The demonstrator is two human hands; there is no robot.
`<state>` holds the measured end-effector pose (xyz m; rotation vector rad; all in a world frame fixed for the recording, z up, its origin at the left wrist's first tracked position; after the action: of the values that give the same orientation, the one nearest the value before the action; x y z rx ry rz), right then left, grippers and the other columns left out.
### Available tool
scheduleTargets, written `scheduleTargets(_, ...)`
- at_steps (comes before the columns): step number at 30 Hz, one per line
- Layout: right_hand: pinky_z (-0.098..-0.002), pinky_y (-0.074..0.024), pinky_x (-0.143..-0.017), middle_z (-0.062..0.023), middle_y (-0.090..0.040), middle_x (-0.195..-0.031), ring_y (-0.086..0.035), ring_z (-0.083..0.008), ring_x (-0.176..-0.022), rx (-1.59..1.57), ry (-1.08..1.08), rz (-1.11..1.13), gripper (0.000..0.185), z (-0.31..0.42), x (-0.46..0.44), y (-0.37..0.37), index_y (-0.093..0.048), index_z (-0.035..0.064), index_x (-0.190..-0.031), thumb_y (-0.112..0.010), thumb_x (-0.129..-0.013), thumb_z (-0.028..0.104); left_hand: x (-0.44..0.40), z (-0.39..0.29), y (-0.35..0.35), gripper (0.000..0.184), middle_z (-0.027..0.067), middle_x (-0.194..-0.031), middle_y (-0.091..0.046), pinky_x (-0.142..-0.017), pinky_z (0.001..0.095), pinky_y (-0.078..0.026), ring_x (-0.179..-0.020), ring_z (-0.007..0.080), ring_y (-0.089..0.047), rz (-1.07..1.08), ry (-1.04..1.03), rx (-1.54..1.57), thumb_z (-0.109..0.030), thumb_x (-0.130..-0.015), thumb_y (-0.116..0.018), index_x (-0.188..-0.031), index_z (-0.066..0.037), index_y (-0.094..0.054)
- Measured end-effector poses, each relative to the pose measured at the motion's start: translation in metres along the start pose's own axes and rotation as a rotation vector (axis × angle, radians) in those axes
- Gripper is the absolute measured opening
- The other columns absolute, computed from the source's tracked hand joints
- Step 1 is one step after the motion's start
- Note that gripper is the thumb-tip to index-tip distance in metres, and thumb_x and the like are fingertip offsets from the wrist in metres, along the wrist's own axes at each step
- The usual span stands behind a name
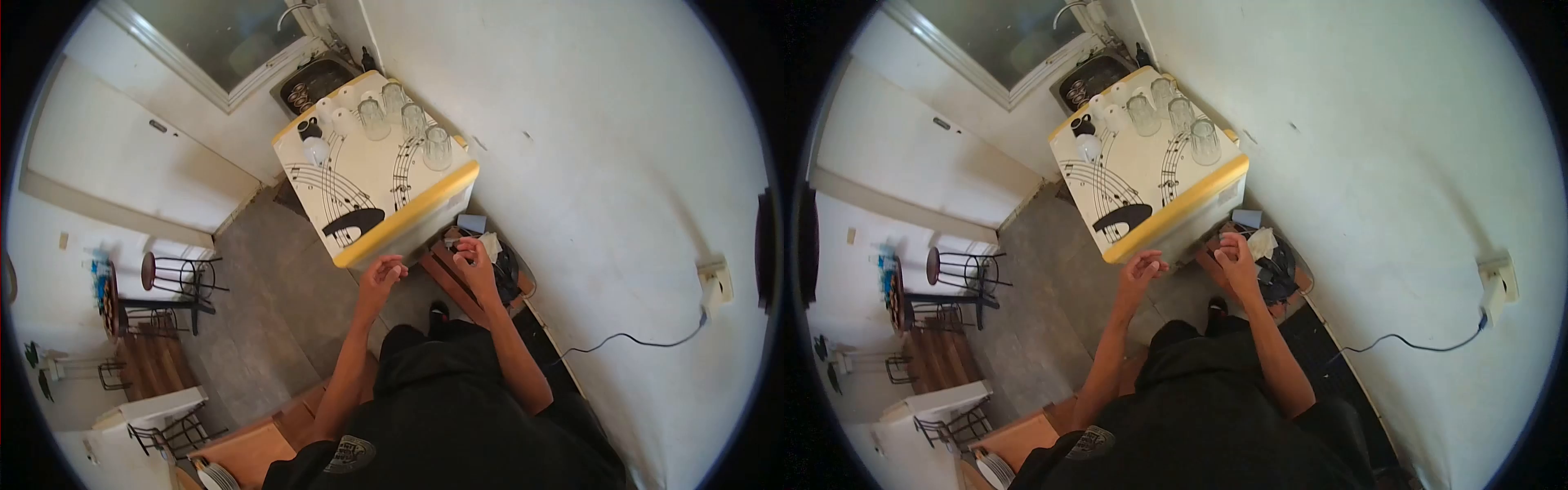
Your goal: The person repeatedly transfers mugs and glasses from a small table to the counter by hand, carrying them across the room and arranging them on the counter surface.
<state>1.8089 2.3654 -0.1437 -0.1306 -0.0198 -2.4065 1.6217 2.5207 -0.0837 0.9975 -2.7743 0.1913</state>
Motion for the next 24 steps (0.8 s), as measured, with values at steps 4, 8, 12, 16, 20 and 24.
scheduleTargets(4,-0.0378,-0.0537,-0.09,-0.0147,-0.047,-0.137,-0.055,-0.0236,-0.119,0.261,0.034,-0.121,0.062,0.003,-0.062,-0.014,-0.047,0.0069,-0.139,-0.074,-0.084,0.014,-0.069,-0.005,0.034,0.03,0.007,-0.109,-0.069,-0.088,0.0283,-0.05,-0.102,0.0154,-0.066,-0.063,-0.107,-0.065,-0.015,-0.098,-0.065,-0.125,-0.002,-0.06)
scheduleTargets(8,-0.0455,-0.0506,-0.097,-0.0186,-0.045,-0.137,-0.049,-0.034,-0.127,0.42,0.159,-0.221,0.075,0.016,-0.122,-0.028,-0.039,0.0068,-0.147,-0.077,-0.082,0.015,-0.163,-0.025,0.067,0.044,0.0084,-0.122,-0.065,-0.09,0.0304,-0.049,-0.113,0.0183,-0.062,-0.106,-0.207,-0.21,-0.016,-0.093,-0.071,-0.133,-0.007,-0.054)
scheduleTargets(12,-0.0486,-0.0424,-0.108,-0.022,-0.042,-0.14,-0.047,-0.0407,-0.128,0.467,0.113,-0.333,0.084,0.029,-0.166,-0.037,-0.034,0.0032,-0.148,-0.08,-0.078,0.012,-0.267,-0.033,0.092,0.071,0.015,-0.141,-0.052,-0.099,0.0389,-0.046,-0.132,0.0266,-0.051,-0.138,-0.232,-0.345,-0.019,-0.088,-0.077,-0.148,-0.01,-0.039)
scheduleTargets(16,-0.0479,-0.0412,-0.11,-0.0233,-0.043,-0.138,-0.046,-0.0421,-0.129,0.459,0.16,-0.381,0.089,0.031,-0.201,-0.046,-0.032,0.0032,-0.149,-0.083,-0.077,0.016,-0.351,-0.03,0.108,0.093,0.0197,-0.15,-0.041,-0.113,0.0434,-0.035,-0.141,0.0326,-0.039,-0.242,-0.316,-0.378,-0.021,-0.081,-0.084,-0.153,-0.005,-0.027)
scheduleTargets(20,-0.0468,-0.0414,-0.109,-0.0216,-0.046,-0.136,-0.048,-0.0386,-0.13,0.492,0.089,-0.437,0.09,0.027,-0.22,-0.053,-0.035,0.0027,-0.148,-0.085,-0.079,0.029,-0.398,-0.026,0.108,0.1,0.0229,-0.149,-0.04,-0.119,0.0432,-0.028,-0.142,0.0345,-0.036,-0.237,-0.401,-0.34,-0.022,-0.076,-0.087,-0.151,0.003,-0.026)
scheduleTargets(24,-0.0483,-0.0401,-0.109,-0.0249,-0.046,-0.136,-0.047,-0.042,-0.127,0.582,0.072,-0.54,0.089,0.008,-0.234,-0.055,-0.036,-0.0014,-0.144,-0.087,-0.075,0.024,-0.414,-0.018,0.11,0.097,0.023,-0.147,-0.041,-0.119,0.0424,-0.028,-0.141,0.0346,-0.037,-0.216,-0.317,-0.333,-0.022,-0.075,-0.088,-0.148,0.004,-0.029)
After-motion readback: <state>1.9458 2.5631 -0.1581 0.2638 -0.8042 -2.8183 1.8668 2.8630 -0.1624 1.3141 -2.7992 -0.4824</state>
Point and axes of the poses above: each hand's wrist, its own x-axis away from the middle knuckle, its own y-axis out of the back of the hand, z = x × y, the point moved 8 cm from there along -x, towards the middle knuckle
